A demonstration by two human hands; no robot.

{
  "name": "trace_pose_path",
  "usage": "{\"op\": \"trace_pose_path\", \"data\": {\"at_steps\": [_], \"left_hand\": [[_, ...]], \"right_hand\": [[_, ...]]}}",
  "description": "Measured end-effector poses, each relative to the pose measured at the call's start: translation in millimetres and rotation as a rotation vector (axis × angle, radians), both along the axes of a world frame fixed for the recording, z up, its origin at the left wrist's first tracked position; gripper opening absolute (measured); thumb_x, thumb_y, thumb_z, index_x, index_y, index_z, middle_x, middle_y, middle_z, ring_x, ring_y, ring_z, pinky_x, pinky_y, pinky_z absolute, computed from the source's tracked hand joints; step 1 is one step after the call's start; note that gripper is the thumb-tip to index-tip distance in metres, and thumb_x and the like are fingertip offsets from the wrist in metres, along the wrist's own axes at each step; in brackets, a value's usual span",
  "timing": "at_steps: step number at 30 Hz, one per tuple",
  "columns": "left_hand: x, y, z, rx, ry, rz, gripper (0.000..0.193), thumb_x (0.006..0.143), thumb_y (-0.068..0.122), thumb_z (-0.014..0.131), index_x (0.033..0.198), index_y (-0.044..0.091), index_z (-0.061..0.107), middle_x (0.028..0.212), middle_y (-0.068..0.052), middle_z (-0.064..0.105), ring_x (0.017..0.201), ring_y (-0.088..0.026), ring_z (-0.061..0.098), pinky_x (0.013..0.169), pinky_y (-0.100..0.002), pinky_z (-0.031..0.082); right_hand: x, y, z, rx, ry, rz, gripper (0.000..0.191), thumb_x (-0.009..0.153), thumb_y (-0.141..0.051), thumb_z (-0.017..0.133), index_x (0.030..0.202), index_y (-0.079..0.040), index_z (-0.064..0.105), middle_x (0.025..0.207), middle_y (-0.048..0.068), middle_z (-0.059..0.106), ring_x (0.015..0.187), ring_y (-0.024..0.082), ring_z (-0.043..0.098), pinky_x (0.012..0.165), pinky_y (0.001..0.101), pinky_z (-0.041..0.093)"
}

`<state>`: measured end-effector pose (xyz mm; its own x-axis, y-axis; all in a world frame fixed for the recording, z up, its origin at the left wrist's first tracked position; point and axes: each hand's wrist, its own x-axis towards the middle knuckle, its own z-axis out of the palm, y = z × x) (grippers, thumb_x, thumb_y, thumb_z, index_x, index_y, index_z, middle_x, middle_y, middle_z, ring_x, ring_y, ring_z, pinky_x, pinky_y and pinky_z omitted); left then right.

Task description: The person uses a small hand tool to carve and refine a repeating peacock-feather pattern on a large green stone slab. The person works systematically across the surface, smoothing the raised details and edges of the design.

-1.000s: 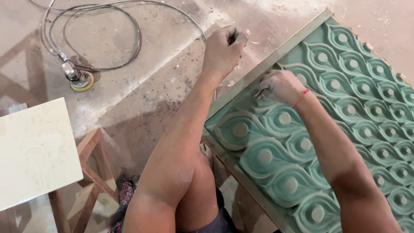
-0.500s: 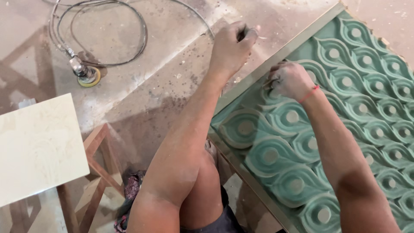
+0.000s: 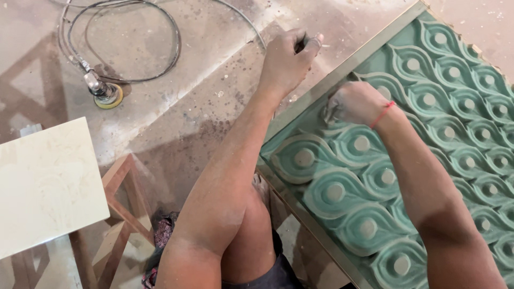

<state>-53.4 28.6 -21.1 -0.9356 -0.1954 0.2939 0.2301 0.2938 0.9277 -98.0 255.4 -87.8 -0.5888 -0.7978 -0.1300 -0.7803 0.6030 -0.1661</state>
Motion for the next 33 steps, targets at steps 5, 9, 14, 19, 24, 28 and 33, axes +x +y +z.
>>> {"op": "trace_pose_path", "data": {"at_steps": [5, 9, 14, 19, 24, 28, 33], "left_hand": [[-0.6, 1.1, -1.6, 0.007, 0.002, 0.007, 0.042, 0.093, 0.033, 0.068, 0.066, 0.002, 0.058, 0.051, -0.004, 0.058, 0.045, -0.012, 0.055, 0.048, -0.033, 0.046], [-0.2, -0.2, -1.3, 0.079, -0.036, -0.045, 0.039, 0.094, 0.032, 0.066, 0.068, 0.003, 0.062, 0.052, -0.003, 0.059, 0.043, -0.011, 0.056, 0.045, -0.032, 0.046], [0.2, 0.6, 2.7, 0.045, 0.003, -0.04, 0.039, 0.095, 0.032, 0.067, 0.068, 0.003, 0.062, 0.053, -0.003, 0.061, 0.045, -0.011, 0.058, 0.046, -0.031, 0.047], [3.2, 0.6, 1.6, 0.041, 0.023, -0.06, 0.037, 0.095, 0.032, 0.066, 0.071, 0.004, 0.063, 0.054, -0.002, 0.062, 0.044, -0.01, 0.059, 0.046, -0.03, 0.048], [2.0, -9.7, 2.7, 0.091, -0.013, -0.059, 0.036, 0.096, 0.031, 0.066, 0.071, 0.005, 0.063, 0.055, -0.001, 0.061, 0.045, -0.008, 0.059, 0.044, -0.029, 0.048], [3.3, -6.9, 6.5, 0.084, -0.033, -0.059, 0.037, 0.097, 0.03, 0.067, 0.07, 0.004, 0.062, 0.054, -0.001, 0.06, 0.045, -0.008, 0.057, 0.045, -0.028, 0.046], [2.4, 5.9, 11.4, 0.102, -0.052, -0.096, 0.038, 0.096, 0.031, 0.066, 0.07, 0.003, 0.061, 0.055, -0.001, 0.06, 0.045, -0.008, 0.057, 0.044, -0.028, 0.048]], "right_hand": [[9.2, 1.2, 9.5, -0.176, 0.09, 0.04, 0.017, 0.071, -0.011, 0.068, 0.085, -0.012, 0.078, 0.101, 0.007, 0.075, 0.097, 0.031, 0.07, 0.082, 0.0417, 0.058], [10.1, 0.9, 14.6, 0.136, -0.002, -0.119, 0.018, 0.073, -0.017, 0.073, 0.089, -0.017, 0.081, 0.096, 0.007, 0.075, 0.091, 0.032, 0.07, 0.079, 0.0428, 0.057], [11.4, 1.7, 10.1, -0.242, 0.223, 0.02, 0.018, 0.072, -0.01, 0.069, 0.087, -0.014, 0.079, 0.096, 0.004, 0.076, 0.095, 0.028, 0.069, 0.078, 0.0412, 0.058], [49.7, 43.7, 5.7, -0.336, 0.354, -0.173, 0.015, 0.084, -0.006, 0.071, 0.092, -0.015, 0.079, 0.097, 0.001, 0.073, 0.094, 0.023, 0.066, 0.078, 0.0377, 0.057], [87.6, 66.4, -6.5, -0.301, 0.372, -0.231, 0.031, 0.069, -0.004, 0.07, 0.098, -0.013, 0.078, 0.103, 0.001, 0.072, 0.095, 0.027, 0.061, 0.085, 0.0393, 0.052], [87.2, 42.8, -14.2, -0.385, 0.378, -0.103, 0.029, 0.073, -0.003, 0.069, 0.099, -0.013, 0.077, 0.107, 0.0, 0.071, 0.101, 0.026, 0.061, 0.096, 0.0419, 0.046], [91.9, 25.4, -10.6, -0.385, 0.391, -0.201, 0.022, 0.075, -0.005, 0.07, 0.094, -0.014, 0.078, 0.102, 0.001, 0.071, 0.098, 0.026, 0.06, 0.096, 0.0434, 0.045]]}}
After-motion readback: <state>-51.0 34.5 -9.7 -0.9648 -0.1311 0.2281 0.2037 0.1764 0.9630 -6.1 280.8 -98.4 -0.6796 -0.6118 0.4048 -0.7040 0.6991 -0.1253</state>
